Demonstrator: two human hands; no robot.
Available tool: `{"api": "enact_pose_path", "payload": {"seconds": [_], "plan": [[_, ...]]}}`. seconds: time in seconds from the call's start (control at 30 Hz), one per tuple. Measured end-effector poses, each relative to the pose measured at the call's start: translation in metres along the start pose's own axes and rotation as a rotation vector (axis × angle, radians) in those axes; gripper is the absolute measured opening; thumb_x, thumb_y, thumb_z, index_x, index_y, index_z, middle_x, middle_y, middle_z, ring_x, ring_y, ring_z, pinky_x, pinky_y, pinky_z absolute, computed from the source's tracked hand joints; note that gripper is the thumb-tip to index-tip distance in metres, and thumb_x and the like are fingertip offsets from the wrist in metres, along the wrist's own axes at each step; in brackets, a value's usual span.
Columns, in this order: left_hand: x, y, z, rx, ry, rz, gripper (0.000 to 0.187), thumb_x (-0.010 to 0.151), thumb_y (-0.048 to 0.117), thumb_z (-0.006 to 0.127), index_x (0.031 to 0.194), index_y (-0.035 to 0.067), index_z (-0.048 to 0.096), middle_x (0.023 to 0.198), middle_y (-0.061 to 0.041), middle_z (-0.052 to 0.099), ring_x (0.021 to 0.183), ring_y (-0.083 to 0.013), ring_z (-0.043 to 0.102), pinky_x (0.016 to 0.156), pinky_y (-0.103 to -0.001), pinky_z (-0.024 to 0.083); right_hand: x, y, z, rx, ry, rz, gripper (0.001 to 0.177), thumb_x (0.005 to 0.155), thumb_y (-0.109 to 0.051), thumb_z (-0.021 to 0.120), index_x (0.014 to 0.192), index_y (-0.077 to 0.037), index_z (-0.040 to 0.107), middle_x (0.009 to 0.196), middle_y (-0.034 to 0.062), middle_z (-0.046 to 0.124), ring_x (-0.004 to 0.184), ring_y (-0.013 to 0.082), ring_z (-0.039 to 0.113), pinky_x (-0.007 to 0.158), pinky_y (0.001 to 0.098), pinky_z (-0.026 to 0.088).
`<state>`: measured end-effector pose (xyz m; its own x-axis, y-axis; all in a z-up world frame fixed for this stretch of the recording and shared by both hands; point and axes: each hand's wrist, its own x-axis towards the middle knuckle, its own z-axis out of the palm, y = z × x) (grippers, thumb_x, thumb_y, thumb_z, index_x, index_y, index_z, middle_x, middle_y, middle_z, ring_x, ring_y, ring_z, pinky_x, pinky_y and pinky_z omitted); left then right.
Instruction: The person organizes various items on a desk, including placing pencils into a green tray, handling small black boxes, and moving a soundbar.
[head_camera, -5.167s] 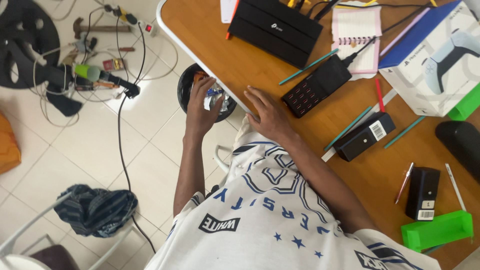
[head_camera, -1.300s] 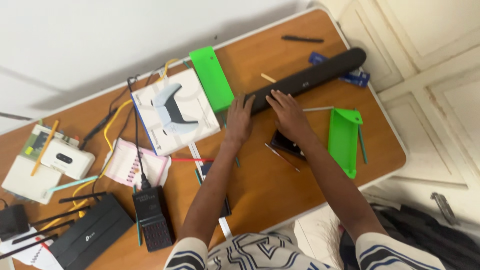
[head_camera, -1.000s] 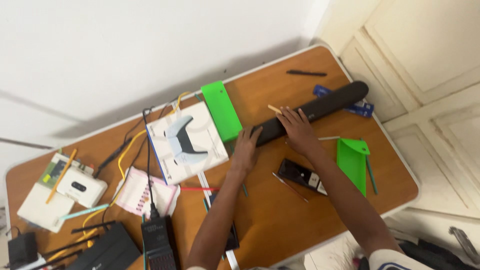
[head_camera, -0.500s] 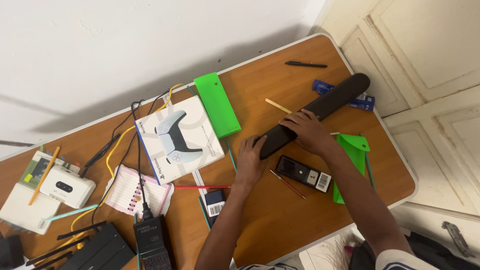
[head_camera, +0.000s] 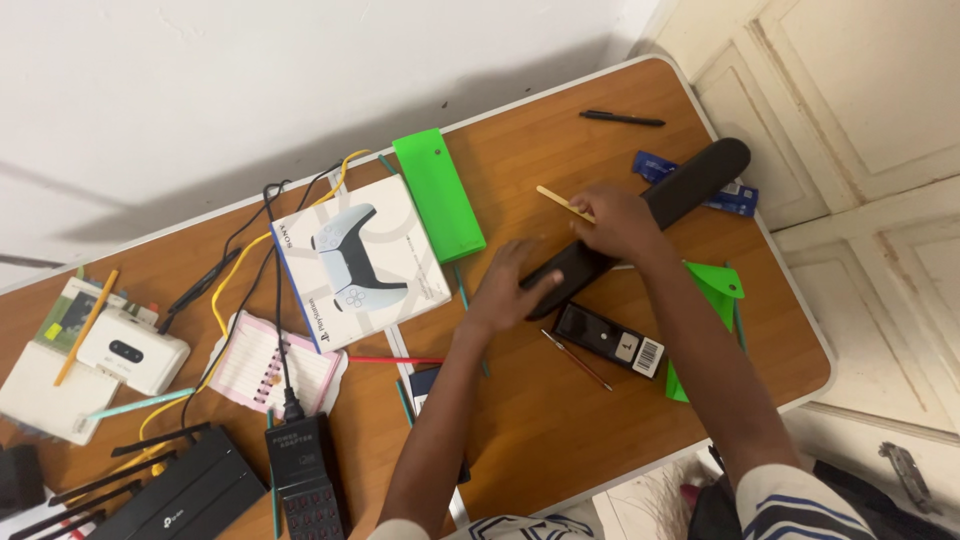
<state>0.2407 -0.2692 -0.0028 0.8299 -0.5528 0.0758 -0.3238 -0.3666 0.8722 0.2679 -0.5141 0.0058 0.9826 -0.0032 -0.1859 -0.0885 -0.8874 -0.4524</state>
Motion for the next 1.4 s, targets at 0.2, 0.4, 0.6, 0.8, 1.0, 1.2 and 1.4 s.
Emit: {"api": "enact_pose_path", "payload": {"seconds": [0.2, 0.4, 0.6, 0.8, 1.0, 1.2, 1.4], "plan": [[0.018, -0.032, 0.019, -0.278, 0.044, -0.152, 0.061, 0.100, 0.038, 0.061, 0.147, 0.000, 0.048, 0.147, -0.023, 0.051, 0.138, -0.0360, 0.049, 0.111, -0.043, 0.043, 0.051, 0.006, 0.037, -0.305, -0.060, 0.160, 0.036, 0.082, -0.025, 0.081, 0.110, -0.005, 0.071, 0.111, 0.0173, 0.072, 0.106, 0.0366, 0.068, 0.087, 0.0469, 0.054], [0.017, -0.064, 0.036, -0.205, 0.109, -0.242, 0.064, 0.098, 0.040, 0.067, 0.145, -0.001, 0.051, 0.145, -0.025, 0.054, 0.135, -0.0365, 0.055, 0.114, -0.042, 0.044, 0.062, 0.006, 0.058, -0.257, -0.032, 0.274, 0.038, 0.087, -0.029, 0.079, 0.109, 0.001, 0.069, 0.107, 0.0236, 0.073, 0.100, 0.0418, 0.068, 0.085, 0.0504, 0.054], [0.014, -0.068, 0.033, -0.249, 0.097, -0.275, 0.069, 0.094, 0.040, 0.070, 0.146, -0.001, 0.049, 0.147, -0.025, 0.053, 0.136, -0.0374, 0.053, 0.111, -0.043, 0.044, 0.068, 0.010, 0.069, -0.369, -0.035, 0.169, 0.017, 0.093, -0.017, 0.069, 0.100, -0.003, 0.074, 0.107, 0.0195, 0.072, 0.099, 0.0389, 0.069, 0.086, 0.0509, 0.053], [0.007, -0.056, 0.019, -0.239, 0.080, -0.291, 0.079, 0.096, 0.038, 0.071, 0.154, -0.002, 0.035, 0.150, -0.029, 0.050, 0.141, -0.0383, 0.050, 0.114, -0.044, 0.042, 0.043, -0.019, 0.052, -0.200, 0.135, -0.023, 0.013, 0.092, -0.020, 0.071, 0.094, -0.008, 0.073, 0.102, 0.0127, 0.070, 0.100, 0.0349, 0.064, 0.093, 0.0524, 0.041], [-0.003, -0.048, 0.005, -0.345, 0.144, -0.279, 0.100, 0.096, 0.027, 0.072, 0.162, 0.003, 0.002, 0.143, -0.030, 0.051, 0.133, -0.0402, 0.054, 0.108, -0.048, 0.046, 0.007, -0.055, 0.052, -0.185, 0.164, -0.210, 0.008, 0.093, -0.020, 0.074, 0.097, -0.014, 0.072, 0.098, 0.0047, 0.072, 0.102, 0.0270, 0.065, 0.105, 0.0483, 0.039], [-0.020, -0.039, -0.008, -0.462, 0.336, -0.201, 0.066, 0.103, 0.008, 0.061, 0.160, 0.006, 0.029, 0.124, -0.023, 0.069, 0.119, -0.0304, 0.069, 0.102, -0.038, 0.056, -0.020, -0.080, 0.054, -0.170, 0.275, -0.413, 0.018, 0.087, -0.023, 0.080, 0.095, -0.011, 0.069, 0.094, 0.0062, 0.069, 0.101, 0.0304, 0.065, 0.110, 0.0563, 0.033], [-0.041, -0.035, -0.014, -0.539, 0.396, -0.084, 0.026, 0.103, 0.007, 0.061, 0.127, -0.004, 0.061, 0.111, -0.017, 0.076, 0.105, -0.0207, 0.076, 0.087, -0.032, 0.063, -0.052, -0.102, 0.050, -0.120, 0.320, -0.449, 0.018, 0.084, -0.019, 0.079, 0.094, -0.009, 0.068, 0.093, 0.0065, 0.069, 0.100, 0.0304, 0.066, 0.113, 0.0586, 0.034]]}}
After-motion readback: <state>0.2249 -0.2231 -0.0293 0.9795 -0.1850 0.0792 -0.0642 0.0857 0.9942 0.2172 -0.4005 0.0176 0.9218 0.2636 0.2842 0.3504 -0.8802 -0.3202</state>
